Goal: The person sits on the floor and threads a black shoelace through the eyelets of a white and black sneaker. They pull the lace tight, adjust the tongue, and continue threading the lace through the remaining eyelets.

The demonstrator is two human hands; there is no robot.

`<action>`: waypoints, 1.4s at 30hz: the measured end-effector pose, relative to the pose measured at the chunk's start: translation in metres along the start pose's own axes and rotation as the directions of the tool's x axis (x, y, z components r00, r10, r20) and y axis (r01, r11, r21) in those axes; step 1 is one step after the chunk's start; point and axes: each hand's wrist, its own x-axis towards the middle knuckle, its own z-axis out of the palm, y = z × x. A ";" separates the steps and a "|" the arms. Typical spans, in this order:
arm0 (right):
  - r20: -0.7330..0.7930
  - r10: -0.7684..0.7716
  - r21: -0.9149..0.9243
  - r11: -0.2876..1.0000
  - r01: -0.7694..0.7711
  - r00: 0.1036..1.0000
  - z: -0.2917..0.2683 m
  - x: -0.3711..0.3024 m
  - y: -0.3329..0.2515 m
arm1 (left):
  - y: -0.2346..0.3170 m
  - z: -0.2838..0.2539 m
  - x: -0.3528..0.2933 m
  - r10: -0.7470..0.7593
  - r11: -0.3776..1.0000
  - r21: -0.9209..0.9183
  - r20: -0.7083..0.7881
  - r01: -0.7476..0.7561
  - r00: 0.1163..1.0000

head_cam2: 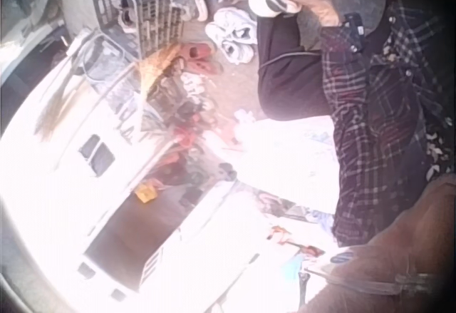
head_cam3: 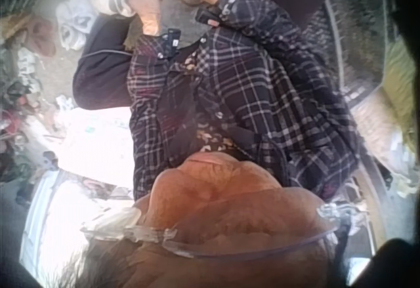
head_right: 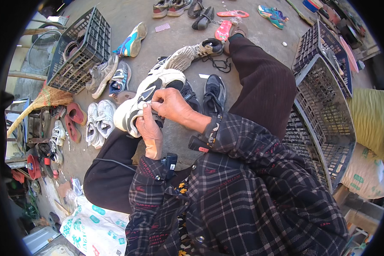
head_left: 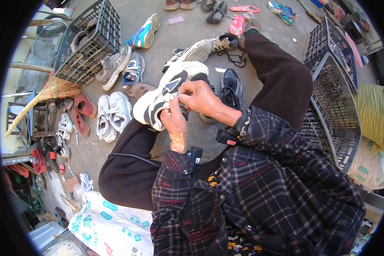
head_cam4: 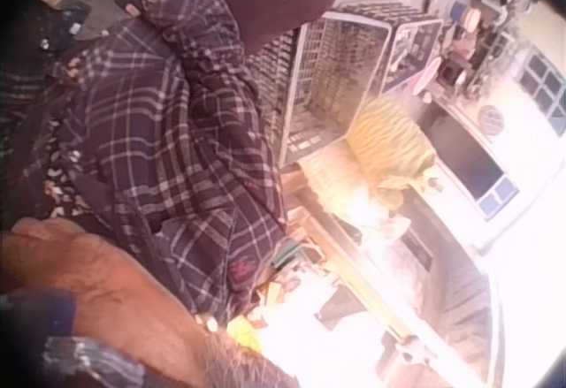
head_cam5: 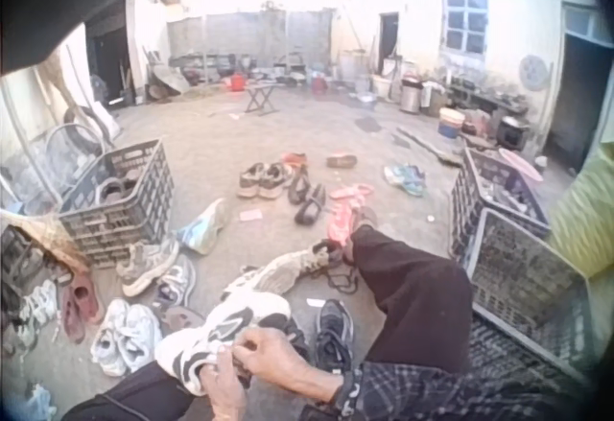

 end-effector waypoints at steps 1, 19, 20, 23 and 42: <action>-0.021 -0.065 0.037 0.997 0.066 0.998 -0.001 0.000 -0.001 | -0.001 0.000 0.003 -0.085 0.994 -0.071 -0.060 0.080 0.995; 0.351 -0.063 0.462 0.880 -0.114 0.934 -0.014 0.010 0.049 | 0.000 -0.030 0.018 -0.292 0.275 -0.895 0.271 0.352 0.917; 0.373 -0.044 0.498 0.852 -0.160 0.927 -0.013 0.010 0.051 | -0.002 -0.031 0.019 -0.338 0.273 -0.895 0.255 0.354 0.906; 0.340 -0.043 0.456 0.881 -0.125 0.939 -0.008 0.013 0.057 | -0.004 -0.027 0.020 -0.385 0.322 -0.886 0.200 0.334 0.901; 0.215 0.115 0.773 0.586 -0.241 0.970 -0.009 0.028 0.082 | -0.029 -0.008 0.015 -0.120 0.696 -0.649 0.315 0.306 0.942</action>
